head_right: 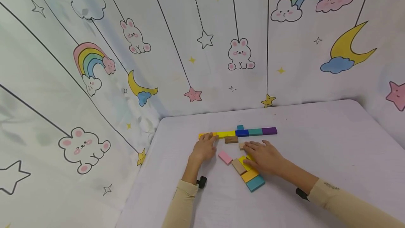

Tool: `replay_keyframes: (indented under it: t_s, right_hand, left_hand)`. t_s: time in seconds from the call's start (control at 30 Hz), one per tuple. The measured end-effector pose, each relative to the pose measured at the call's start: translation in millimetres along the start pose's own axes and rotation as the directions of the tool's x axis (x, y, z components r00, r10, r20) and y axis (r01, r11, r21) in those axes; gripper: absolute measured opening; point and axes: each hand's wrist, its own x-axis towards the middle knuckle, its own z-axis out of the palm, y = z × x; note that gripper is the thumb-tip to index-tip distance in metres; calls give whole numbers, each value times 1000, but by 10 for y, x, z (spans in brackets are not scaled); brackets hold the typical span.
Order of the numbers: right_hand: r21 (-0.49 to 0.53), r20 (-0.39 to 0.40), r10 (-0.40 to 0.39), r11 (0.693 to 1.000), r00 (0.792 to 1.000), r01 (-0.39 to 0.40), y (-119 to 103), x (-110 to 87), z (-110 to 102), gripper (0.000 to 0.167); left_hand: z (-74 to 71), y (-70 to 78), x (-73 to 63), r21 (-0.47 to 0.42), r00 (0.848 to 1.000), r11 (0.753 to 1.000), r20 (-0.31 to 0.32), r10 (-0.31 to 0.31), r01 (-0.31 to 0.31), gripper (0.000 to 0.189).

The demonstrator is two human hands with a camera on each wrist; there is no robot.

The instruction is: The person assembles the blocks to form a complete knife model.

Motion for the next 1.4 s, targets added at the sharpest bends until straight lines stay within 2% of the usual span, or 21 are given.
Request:
replay_keyframes:
  t_s: [0.5,0.8,1.07,1.4]
  right_hand:
    - [-12,-43,4,1000,999,-4,55,82,61,68]
    - [-9,-7,17,1000,1000,-17,43,144,5,70]
    - [-22,-26,2,1000,1000,-3,66,186,17,70]
    - [-24,-9,24,999,1000,-24,100,226,47,72]
  left_hand:
    - [-19,-1,0,-1,1000,1000,-6,4,-4,55]
    - [-2,6,4,-6,1000,1000,-13,2,-2,54]
    - [-19,15,1,-7,1000,1000,-11,1,-1,54]
    - [-24,16,-1,-18,1000,1000,-5,-5,5,53]
